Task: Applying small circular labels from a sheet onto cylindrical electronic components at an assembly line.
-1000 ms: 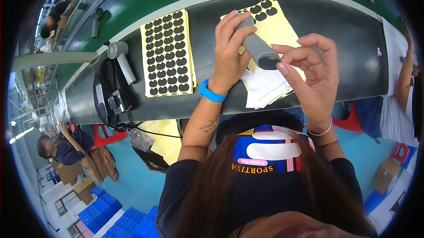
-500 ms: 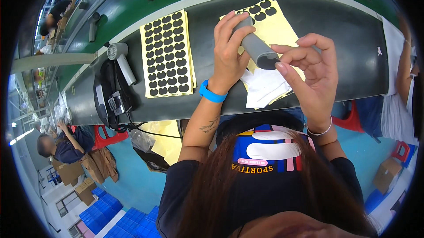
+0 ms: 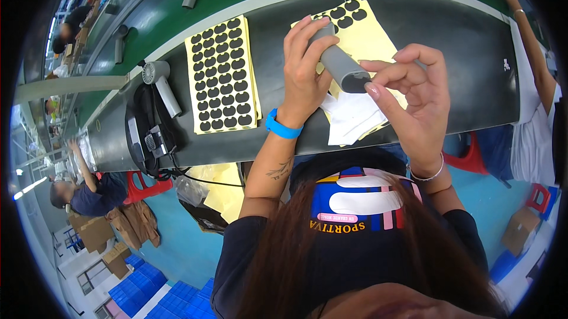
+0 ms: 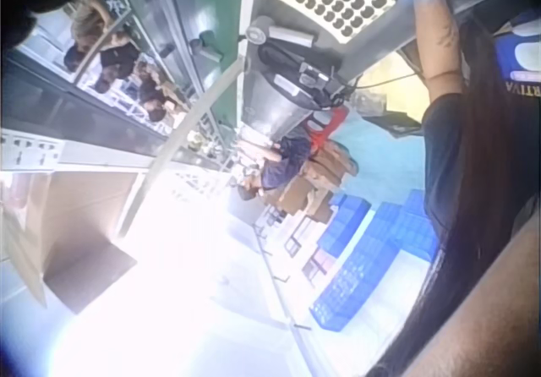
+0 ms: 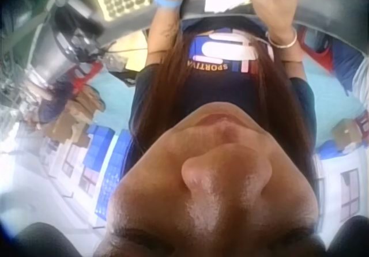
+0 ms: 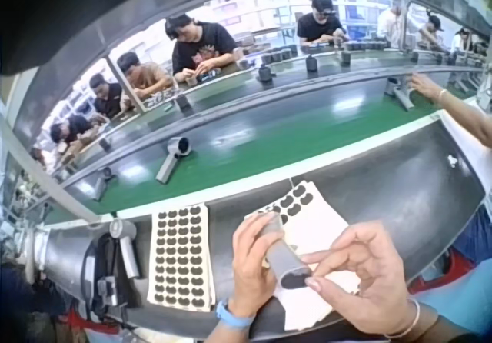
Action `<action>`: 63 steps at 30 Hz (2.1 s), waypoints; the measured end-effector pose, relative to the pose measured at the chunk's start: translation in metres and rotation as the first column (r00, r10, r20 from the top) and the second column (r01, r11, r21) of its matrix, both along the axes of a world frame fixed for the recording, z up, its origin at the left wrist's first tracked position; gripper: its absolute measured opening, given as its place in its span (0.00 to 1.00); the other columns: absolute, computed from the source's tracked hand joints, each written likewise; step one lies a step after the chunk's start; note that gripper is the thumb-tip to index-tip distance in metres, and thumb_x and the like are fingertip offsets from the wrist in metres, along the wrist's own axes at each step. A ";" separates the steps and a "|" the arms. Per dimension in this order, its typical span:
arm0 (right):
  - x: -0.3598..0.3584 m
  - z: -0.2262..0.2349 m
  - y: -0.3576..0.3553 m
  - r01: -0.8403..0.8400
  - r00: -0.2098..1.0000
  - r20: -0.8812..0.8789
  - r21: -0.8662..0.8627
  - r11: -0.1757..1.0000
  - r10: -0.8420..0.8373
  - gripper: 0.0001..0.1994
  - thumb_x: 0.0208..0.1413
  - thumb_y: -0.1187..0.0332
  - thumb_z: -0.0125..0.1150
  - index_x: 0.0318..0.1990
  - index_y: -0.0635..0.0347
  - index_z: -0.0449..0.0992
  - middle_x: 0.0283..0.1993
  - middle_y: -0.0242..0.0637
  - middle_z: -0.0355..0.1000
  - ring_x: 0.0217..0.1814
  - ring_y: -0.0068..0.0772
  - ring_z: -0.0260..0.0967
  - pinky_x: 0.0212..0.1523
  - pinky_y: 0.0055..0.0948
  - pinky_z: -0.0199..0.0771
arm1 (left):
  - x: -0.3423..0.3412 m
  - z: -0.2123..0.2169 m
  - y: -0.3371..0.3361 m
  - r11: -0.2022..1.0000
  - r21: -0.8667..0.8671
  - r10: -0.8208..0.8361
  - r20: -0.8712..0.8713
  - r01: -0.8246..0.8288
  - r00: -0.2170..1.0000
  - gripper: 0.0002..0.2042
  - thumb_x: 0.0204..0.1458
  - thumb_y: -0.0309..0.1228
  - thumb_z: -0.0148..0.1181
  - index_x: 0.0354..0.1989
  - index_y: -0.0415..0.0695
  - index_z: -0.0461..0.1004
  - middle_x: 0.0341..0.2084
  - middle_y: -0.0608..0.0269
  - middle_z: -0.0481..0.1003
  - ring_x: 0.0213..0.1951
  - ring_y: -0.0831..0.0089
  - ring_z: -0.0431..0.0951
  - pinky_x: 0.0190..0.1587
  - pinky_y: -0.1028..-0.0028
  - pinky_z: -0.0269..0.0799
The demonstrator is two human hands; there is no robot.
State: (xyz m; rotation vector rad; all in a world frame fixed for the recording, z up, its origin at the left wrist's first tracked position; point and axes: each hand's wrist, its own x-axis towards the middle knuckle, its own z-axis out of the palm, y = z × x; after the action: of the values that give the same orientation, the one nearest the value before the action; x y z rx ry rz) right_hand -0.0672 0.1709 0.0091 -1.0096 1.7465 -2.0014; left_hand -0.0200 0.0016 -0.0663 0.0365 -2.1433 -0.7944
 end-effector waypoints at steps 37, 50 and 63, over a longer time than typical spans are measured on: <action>0.007 0.007 0.000 0.273 0.919 -0.347 0.221 0.936 -0.186 0.21 0.50 0.80 0.58 0.51 0.64 0.58 0.30 0.35 0.75 0.43 0.26 0.73 0.54 0.28 0.60 | 0.000 -0.007 -0.002 0.997 -0.062 0.050 -0.005 -0.050 0.999 0.19 0.33 0.15 0.59 0.38 0.42 0.75 0.49 0.57 0.71 0.57 0.49 0.63 0.59 0.54 0.60; 0.004 0.009 -0.002 0.334 0.841 -0.511 0.234 0.913 -0.177 0.23 0.48 0.81 0.61 0.51 0.63 0.59 0.28 0.34 0.74 0.39 0.28 0.74 0.49 0.28 0.65 | 0.001 -0.006 -0.002 0.996 -0.070 0.058 -0.005 -0.058 0.998 0.19 0.32 0.15 0.59 0.38 0.41 0.75 0.48 0.59 0.72 0.56 0.49 0.63 0.60 0.50 0.57; -0.023 0.019 -0.031 -0.147 0.971 -0.170 0.140 0.979 0.170 0.35 0.47 0.77 0.66 0.60 0.61 0.52 0.50 0.41 0.72 0.38 0.24 0.69 0.37 0.19 0.66 | 0.002 0.005 -0.010 0.986 0.163 0.040 0.012 -0.041 0.999 0.17 0.38 0.17 0.61 0.39 0.43 0.73 0.49 0.60 0.72 0.57 0.51 0.64 0.55 0.60 0.64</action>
State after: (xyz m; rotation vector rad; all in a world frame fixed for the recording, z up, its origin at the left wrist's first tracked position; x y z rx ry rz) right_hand -0.0903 0.1400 0.0282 -1.2796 1.7946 -1.7253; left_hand -0.0178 -0.0083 -0.0614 0.1693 -2.0745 -0.9462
